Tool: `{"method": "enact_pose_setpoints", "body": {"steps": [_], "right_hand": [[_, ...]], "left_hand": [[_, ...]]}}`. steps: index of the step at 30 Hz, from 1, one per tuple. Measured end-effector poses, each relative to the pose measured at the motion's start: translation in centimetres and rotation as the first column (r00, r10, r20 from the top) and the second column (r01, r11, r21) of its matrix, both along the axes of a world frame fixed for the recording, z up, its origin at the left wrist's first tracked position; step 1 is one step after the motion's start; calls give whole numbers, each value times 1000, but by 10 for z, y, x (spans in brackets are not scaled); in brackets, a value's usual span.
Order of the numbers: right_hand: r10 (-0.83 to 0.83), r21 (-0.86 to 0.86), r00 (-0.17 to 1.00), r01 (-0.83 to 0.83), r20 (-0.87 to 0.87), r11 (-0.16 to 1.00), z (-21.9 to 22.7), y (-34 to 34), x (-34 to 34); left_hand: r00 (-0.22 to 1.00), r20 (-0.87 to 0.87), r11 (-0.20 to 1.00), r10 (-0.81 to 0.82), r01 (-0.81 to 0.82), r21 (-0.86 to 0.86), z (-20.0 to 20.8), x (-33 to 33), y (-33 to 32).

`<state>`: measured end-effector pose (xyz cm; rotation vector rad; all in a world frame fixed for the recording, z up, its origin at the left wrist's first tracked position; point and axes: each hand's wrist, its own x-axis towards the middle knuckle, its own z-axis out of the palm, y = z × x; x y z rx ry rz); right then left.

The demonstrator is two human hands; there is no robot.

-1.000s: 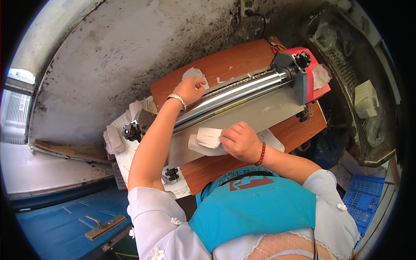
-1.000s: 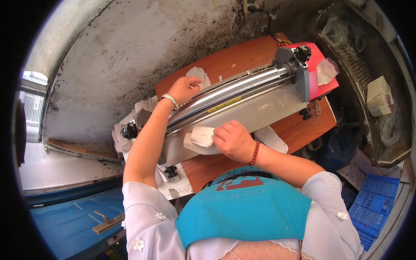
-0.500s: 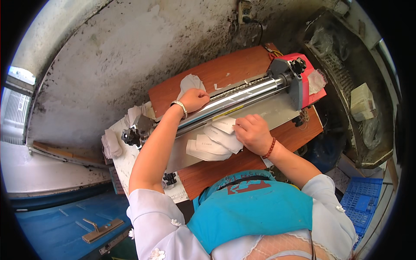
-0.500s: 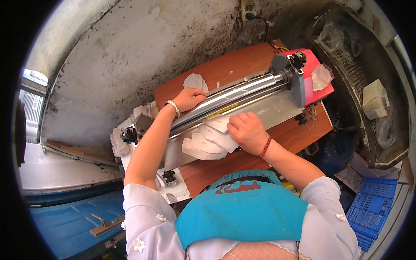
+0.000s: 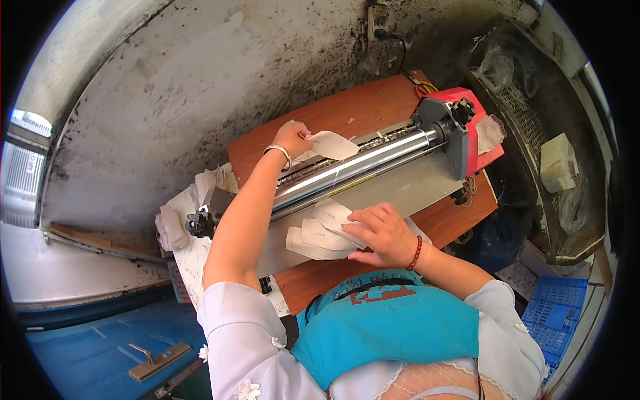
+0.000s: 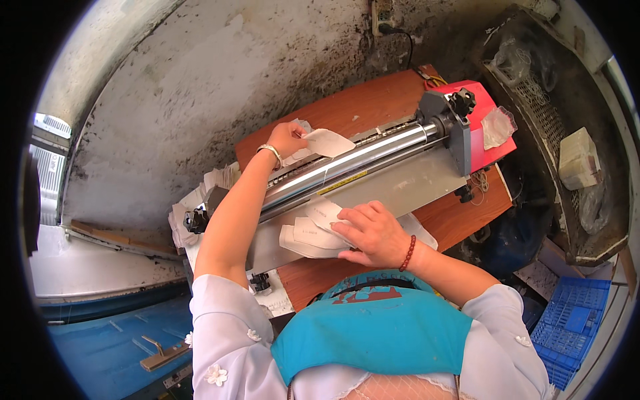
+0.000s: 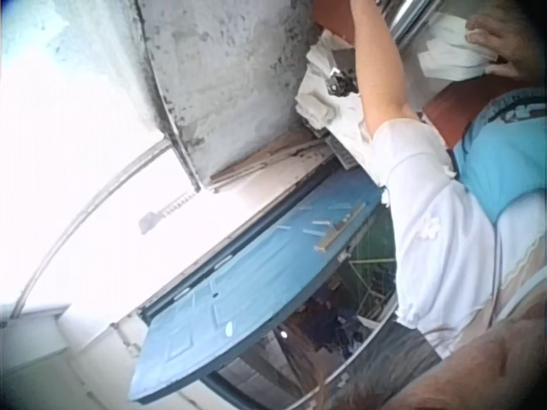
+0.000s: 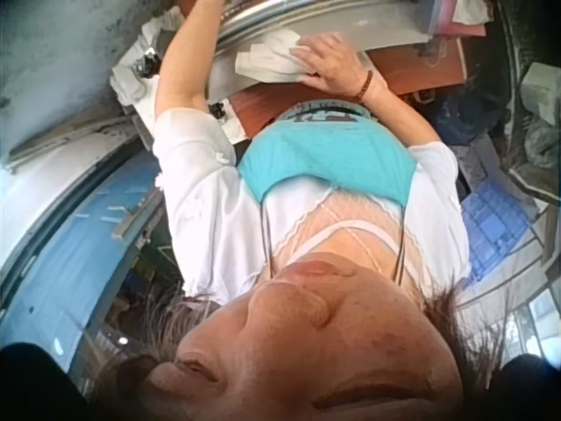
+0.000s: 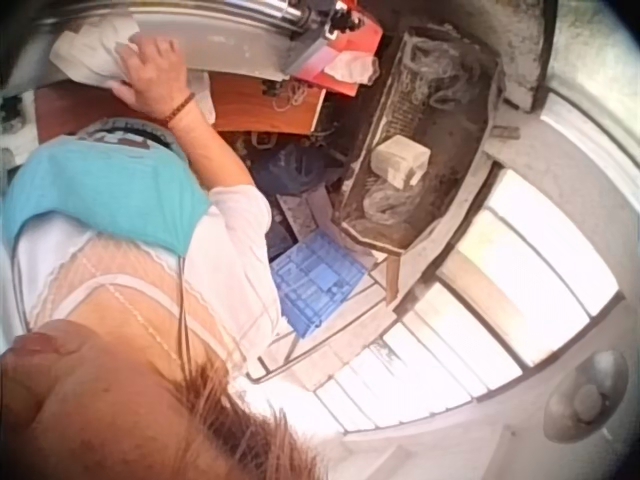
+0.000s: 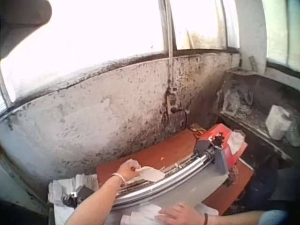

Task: The person applies adhesive to shoe upper components using a roller machine.

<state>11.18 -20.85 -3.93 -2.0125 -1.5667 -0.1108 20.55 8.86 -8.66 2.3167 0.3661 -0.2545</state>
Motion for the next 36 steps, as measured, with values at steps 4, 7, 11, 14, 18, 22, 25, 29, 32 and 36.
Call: {"method": "enact_pose_setpoints", "body": {"steps": [4, 7, 11, 14, 18, 22, 25, 29, 32, 36], "right_hand": [[82, -100, 996, -79, 21, 992, -9, 0, -4], [71, -87, 995, -65, 69, 994, -16, 0, -2], [43, -51, 996, -39, 83, 998, -21, 1, -2], [43, -35, 996, -40, 75, 999, -27, 2, -1], [36, -17, 996, -35, 85, 999, -29, 4, 1], [22, -18, 997, -21, 72, 1000, -30, 3, 3], [25, -18, 997, -24, 68, 1000, -29, 3, 3], [47, -31, 999, -46, 21, 998, -21, 4, 5], [61, -50, 998, -62, -14, 997, -16, 4, 6], [45, -50, 999, -45, 0, 998, -20, 2, 6]], "left_hand": [[964, 81, 967, 252, -248, -64, -4, 13, 32], [940, 115, 943, 322, -329, 48, 0, 21, 37], [941, 285, 849, 181, -296, 437, -6, 23, 39], [996, -7, 800, -88, 75, 595, -24, 15, 39], [826, -555, 889, -96, 322, 325, -35, 17, 39], [807, -565, 875, -173, 389, 288, -21, 17, 29], [818, -561, 901, -127, 331, 279, -29, 17, 38], [854, -512, 908, -94, 284, 308, -25, 15, 32], [875, -475, 902, -98, 280, 329, -31, 18, 30], [885, -464, 975, 26, 80, 208, -23, 31, 12]]}}
